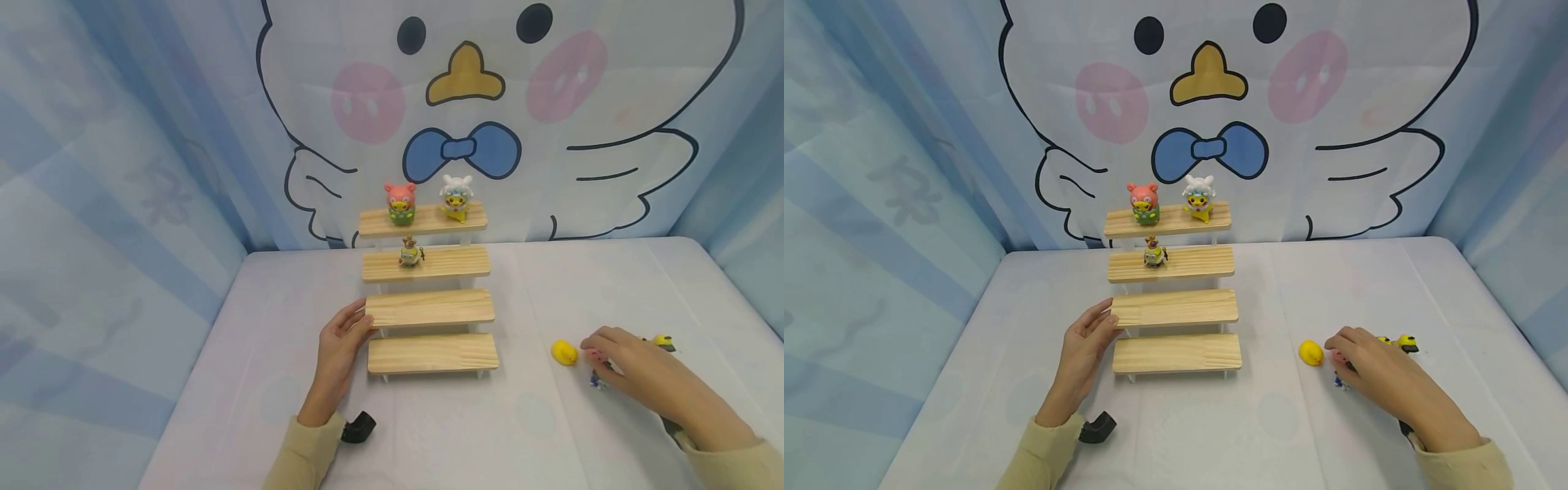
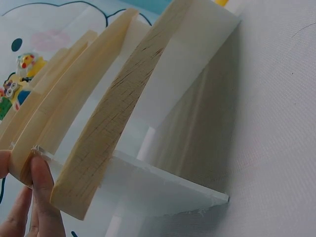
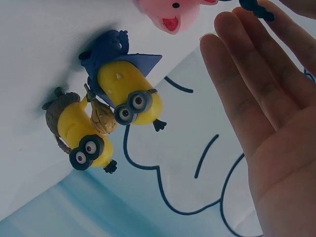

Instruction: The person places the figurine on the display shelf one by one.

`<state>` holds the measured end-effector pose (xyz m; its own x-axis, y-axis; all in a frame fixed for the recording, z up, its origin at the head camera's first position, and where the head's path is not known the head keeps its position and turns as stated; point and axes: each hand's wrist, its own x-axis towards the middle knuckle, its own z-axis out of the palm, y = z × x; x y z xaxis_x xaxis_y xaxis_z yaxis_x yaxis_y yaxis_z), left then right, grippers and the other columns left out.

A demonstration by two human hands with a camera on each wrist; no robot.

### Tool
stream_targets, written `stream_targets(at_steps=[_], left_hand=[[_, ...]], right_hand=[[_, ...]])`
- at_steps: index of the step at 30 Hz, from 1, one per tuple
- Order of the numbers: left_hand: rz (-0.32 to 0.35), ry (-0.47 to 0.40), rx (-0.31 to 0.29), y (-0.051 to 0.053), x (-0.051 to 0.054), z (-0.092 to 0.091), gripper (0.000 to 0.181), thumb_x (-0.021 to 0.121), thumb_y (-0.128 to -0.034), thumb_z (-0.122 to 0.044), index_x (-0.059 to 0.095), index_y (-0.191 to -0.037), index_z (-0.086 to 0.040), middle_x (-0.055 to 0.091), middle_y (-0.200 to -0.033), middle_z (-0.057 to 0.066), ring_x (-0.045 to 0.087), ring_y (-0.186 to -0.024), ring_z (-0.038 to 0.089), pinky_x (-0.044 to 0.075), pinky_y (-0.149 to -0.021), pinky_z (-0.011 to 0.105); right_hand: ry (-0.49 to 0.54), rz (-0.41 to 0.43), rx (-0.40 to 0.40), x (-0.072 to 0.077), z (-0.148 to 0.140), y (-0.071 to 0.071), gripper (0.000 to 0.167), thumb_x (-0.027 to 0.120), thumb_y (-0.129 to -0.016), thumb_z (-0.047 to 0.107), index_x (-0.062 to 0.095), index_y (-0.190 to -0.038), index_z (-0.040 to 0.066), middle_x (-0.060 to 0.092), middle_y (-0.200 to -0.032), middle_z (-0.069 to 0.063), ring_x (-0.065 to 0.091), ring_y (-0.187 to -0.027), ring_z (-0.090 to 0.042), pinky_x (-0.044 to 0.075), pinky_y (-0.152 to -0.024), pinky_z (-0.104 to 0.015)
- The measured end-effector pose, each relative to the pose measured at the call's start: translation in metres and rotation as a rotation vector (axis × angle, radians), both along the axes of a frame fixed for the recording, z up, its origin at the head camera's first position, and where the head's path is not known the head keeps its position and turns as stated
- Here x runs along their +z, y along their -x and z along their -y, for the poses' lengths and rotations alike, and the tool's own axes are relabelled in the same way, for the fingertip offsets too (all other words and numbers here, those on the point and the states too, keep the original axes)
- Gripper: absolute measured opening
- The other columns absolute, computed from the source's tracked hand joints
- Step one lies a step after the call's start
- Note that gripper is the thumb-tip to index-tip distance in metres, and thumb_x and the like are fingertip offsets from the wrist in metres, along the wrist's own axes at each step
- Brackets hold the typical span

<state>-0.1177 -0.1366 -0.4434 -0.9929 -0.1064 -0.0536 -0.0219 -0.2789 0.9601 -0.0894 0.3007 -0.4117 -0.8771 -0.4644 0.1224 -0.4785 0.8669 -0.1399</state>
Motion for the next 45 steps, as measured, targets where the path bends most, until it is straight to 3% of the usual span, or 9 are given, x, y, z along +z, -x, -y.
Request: stream_targets(at_steps=[6,13,22,32,39,42,45], left_hand=[[0.002,-0.005,0.002,0.001,0.0,0.0,0.042,0.066,-0.0941,-0.003,0.057,-0.135,-0.001,0.064,-0.12,0.013,0.068,-0.1,0.015,0.059,-0.088,0.027],[0.007,0.012,0.003,0.001,-0.001,0.0,0.043,0.067,-0.0939,-0.004,0.056,-0.135,-0.001,0.064,-0.119,0.013,0.068,-0.099,0.014,0.059,-0.087,0.027],[0.011,0.023,0.003,0.0,0.0,0.001,0.042,0.067,-0.0939,-0.006,0.057,-0.134,-0.003,0.063,-0.122,0.015,0.068,-0.1,0.015,0.059,-0.088,0.028],[0.014,0.023,0.0,0.0,0.0,0.0,0.042,0.068,-0.0938,-0.006,0.057,-0.135,-0.003,0.063,-0.123,0.016,0.068,-0.099,0.015,0.059,-0.088,0.027],[0.009,0.018,-0.001,0.0,0.0,0.001,0.043,0.068,-0.0938,-0.006,0.057,-0.135,-0.003,0.063,-0.122,0.015,0.068,-0.1,0.015,0.059,-0.087,0.027],[0.009,0.016,-0.003,0.0,0.0,0.001,0.043,0.068,-0.0939,-0.007,0.057,-0.135,-0.003,0.063,-0.123,0.015,0.068,-0.1,0.015,0.059,-0.088,0.027],[0.01,0.015,-0.004,0.0,0.0,0.001,0.043,0.068,-0.0938,-0.007,0.057,-0.135,-0.003,0.063,-0.123,0.015,0.068,-0.1,0.015,0.059,-0.088,0.027]], right_hand=[[0.008,0.079,-0.031,0.0,0.0,-0.002,0.025,0.083,-0.079,0.014,0.069,-0.099,0.012,0.065,-0.095,0.006,0.057,-0.081,-0.009,0.06,-0.078,-0.039],[0.009,0.076,-0.026,-0.002,-0.001,-0.004,0.017,0.082,-0.08,0.017,0.067,-0.088,0.019,0.059,-0.087,0.013,0.052,-0.078,-0.004,0.056,-0.072,-0.036],[-0.012,0.137,-0.034,-0.008,-0.003,-0.003,0.021,0.085,-0.076,0.017,0.073,-0.093,0.012,0.068,-0.094,0.004,0.065,-0.09,-0.024,0.057,-0.082,-0.049],[-0.036,0.247,-0.053,-0.009,-0.004,0.001,0.019,0.084,-0.077,0.014,0.071,-0.09,0.015,0.066,-0.093,0.007,0.062,-0.085,-0.017,0.058,-0.079,-0.046],[-0.012,0.159,0.005,-0.004,-0.006,0.002,0.019,0.084,-0.076,0.014,0.069,-0.087,0.02,0.061,-0.087,0.015,0.055,-0.078,-0.004,0.057,-0.071,-0.033],[-0.002,0.107,0.018,0.0,-0.004,0.002,0.021,0.085,-0.074,0.012,0.069,-0.085,0.021,0.061,-0.088,0.015,0.056,-0.079,-0.004,0.058,-0.072,-0.032],[-0.011,0.128,0.0,0.005,0.0,0.003,0.021,0.085,-0.074,0.012,0.07,-0.087,0.02,0.064,-0.091,0.011,0.059,-0.082,-0.01,0.06,-0.076,-0.037]])
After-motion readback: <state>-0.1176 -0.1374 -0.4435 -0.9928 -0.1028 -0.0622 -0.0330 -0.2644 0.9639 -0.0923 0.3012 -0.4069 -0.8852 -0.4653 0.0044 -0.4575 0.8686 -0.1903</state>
